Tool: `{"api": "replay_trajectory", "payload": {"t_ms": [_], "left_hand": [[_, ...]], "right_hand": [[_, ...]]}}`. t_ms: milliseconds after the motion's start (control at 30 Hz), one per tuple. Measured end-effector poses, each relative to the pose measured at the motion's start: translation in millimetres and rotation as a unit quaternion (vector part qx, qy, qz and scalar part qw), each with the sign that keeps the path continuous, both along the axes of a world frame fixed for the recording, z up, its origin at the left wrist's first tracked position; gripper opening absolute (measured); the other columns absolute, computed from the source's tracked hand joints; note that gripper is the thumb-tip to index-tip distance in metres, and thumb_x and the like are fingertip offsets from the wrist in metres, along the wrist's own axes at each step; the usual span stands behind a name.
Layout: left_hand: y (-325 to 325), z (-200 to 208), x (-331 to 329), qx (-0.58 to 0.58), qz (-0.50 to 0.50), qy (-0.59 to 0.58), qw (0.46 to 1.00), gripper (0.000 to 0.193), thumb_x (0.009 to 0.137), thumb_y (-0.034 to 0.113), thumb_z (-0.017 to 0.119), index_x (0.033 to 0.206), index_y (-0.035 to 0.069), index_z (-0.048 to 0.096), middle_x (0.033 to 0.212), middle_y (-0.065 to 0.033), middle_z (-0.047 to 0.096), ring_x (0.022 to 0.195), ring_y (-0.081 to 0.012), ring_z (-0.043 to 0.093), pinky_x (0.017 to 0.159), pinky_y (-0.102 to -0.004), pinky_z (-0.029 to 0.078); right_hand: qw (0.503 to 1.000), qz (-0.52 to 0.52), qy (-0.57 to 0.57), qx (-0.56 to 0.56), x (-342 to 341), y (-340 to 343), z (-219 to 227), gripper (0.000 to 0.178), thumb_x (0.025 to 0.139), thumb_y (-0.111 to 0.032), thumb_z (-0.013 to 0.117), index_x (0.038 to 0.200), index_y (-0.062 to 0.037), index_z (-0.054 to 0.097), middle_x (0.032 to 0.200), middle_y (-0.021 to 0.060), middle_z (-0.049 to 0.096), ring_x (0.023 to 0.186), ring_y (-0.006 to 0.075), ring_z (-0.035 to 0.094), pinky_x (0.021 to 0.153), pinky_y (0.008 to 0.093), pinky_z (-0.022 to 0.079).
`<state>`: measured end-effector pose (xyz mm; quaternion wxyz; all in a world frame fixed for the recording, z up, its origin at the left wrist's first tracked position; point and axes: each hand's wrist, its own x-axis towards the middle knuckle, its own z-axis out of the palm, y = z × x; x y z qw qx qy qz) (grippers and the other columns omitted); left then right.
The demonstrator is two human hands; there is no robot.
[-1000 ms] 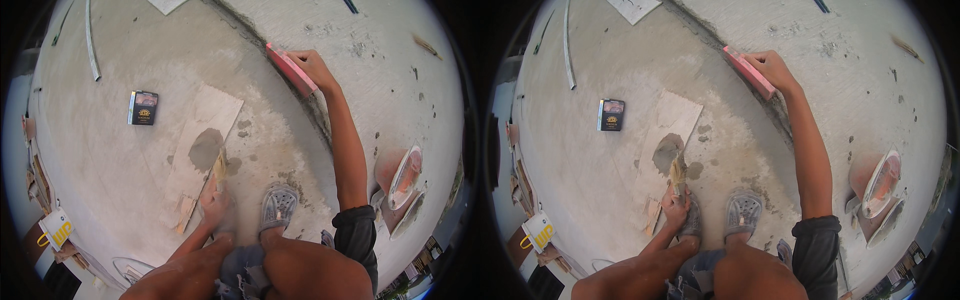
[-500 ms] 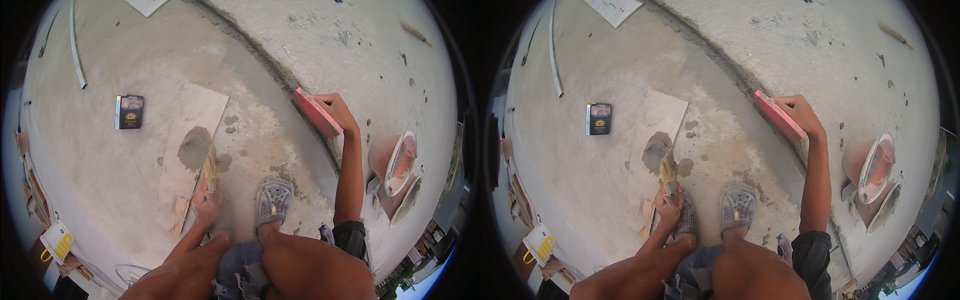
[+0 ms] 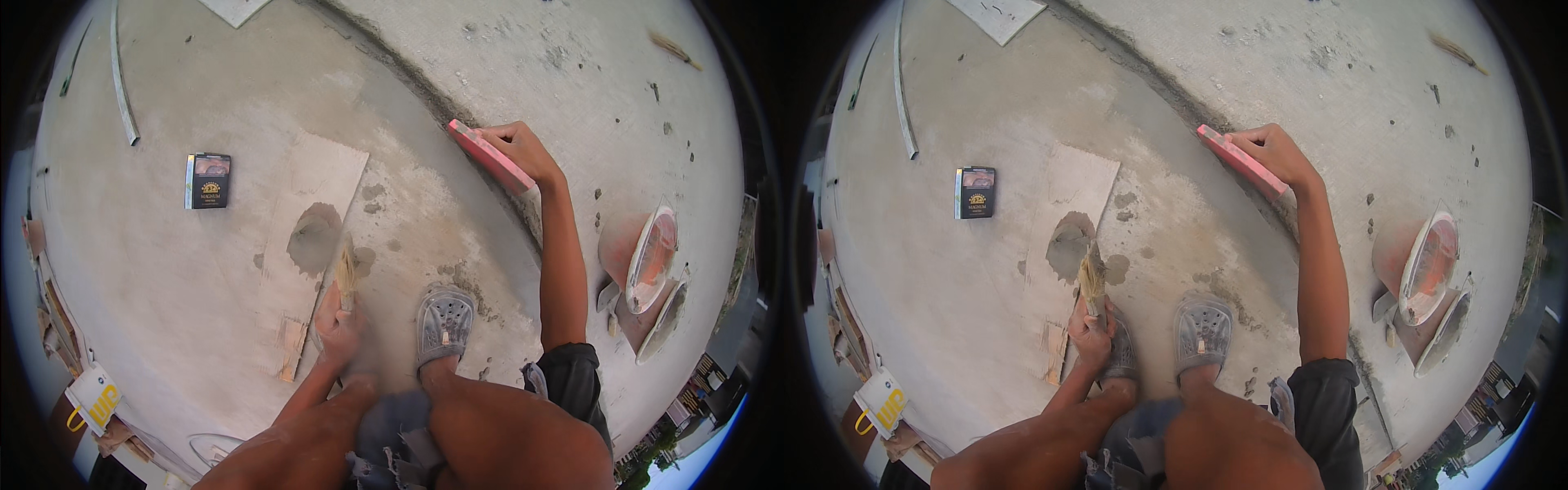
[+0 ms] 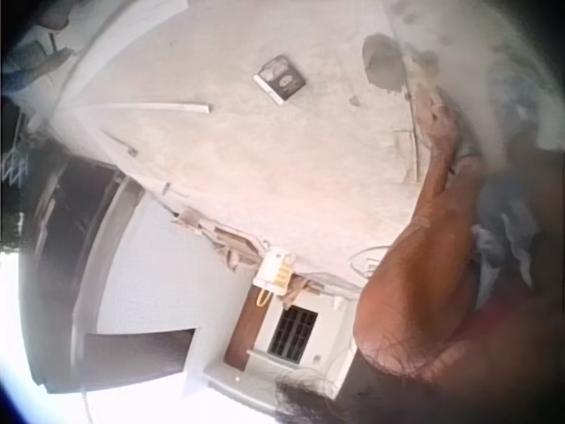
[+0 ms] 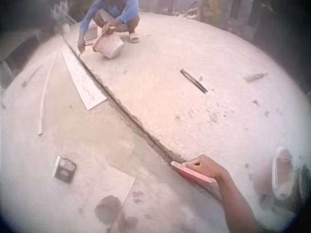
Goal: The person smooths a wet concrete surface using a pink sponge and a brush. They repeatedly wipe the surface, occasionally dipping the sponge into a bucket of water. The person also uses a trowel to scrape and smooth the concrete.
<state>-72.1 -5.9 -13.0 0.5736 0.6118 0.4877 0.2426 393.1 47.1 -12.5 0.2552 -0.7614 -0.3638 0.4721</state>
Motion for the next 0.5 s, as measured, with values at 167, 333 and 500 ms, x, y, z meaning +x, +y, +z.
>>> {"api": "replay_trajectory", "payload": {"t_ms": [167,333,500], "left_hand": [[3.4,14.1,14.9,-0.049,0.016,-0.038,0.998,0.075,0.106,0.069,0.043,0.113,-0.004,0.059,0.090,-0.0046,0.058,0.054,-0.0067,0.049,0.046,-0.0239,0.040],[6.3,15.2,12.7,-0.057,0.001,-0.040,0.998,0.073,0.106,0.068,0.042,0.113,-0.003,0.059,0.090,-0.0040,0.058,0.054,-0.0063,0.049,0.046,-0.0236,0.040],[2.4,8.2,5.8,-0.057,0.012,-0.026,0.998,0.083,0.105,0.069,0.045,0.143,-0.005,0.054,0.094,-0.0033,0.060,0.058,-0.0061,0.049,0.053,-0.0231,0.040]], "right_hand": [[0.998,-0.010,-0.008,-0.055,11.9,-112.9,10.0,0.036,0.102,-0.033,0.071,0.117,-0.0022,0.081,0.095,0.0019,0.079,0.085,0.0083,0.063,0.081,0.0284,0.053],[0.996,-0.064,0.021,-0.059,20.9,-126.8,15.8,0.039,0.100,-0.038,0.072,0.116,-0.0037,0.082,0.096,0.0051,0.080,0.087,0.0104,0.065,0.082,0.0297,0.053],[0.998,-0.059,0.019,0.015,7.0,-41.9,4.9,0.038,0.101,-0.037,0.072,0.114,-0.0042,0.083,0.096,0.0028,0.079,0.085,0.0090,0.063,0.080,0.0294,0.052]]}}
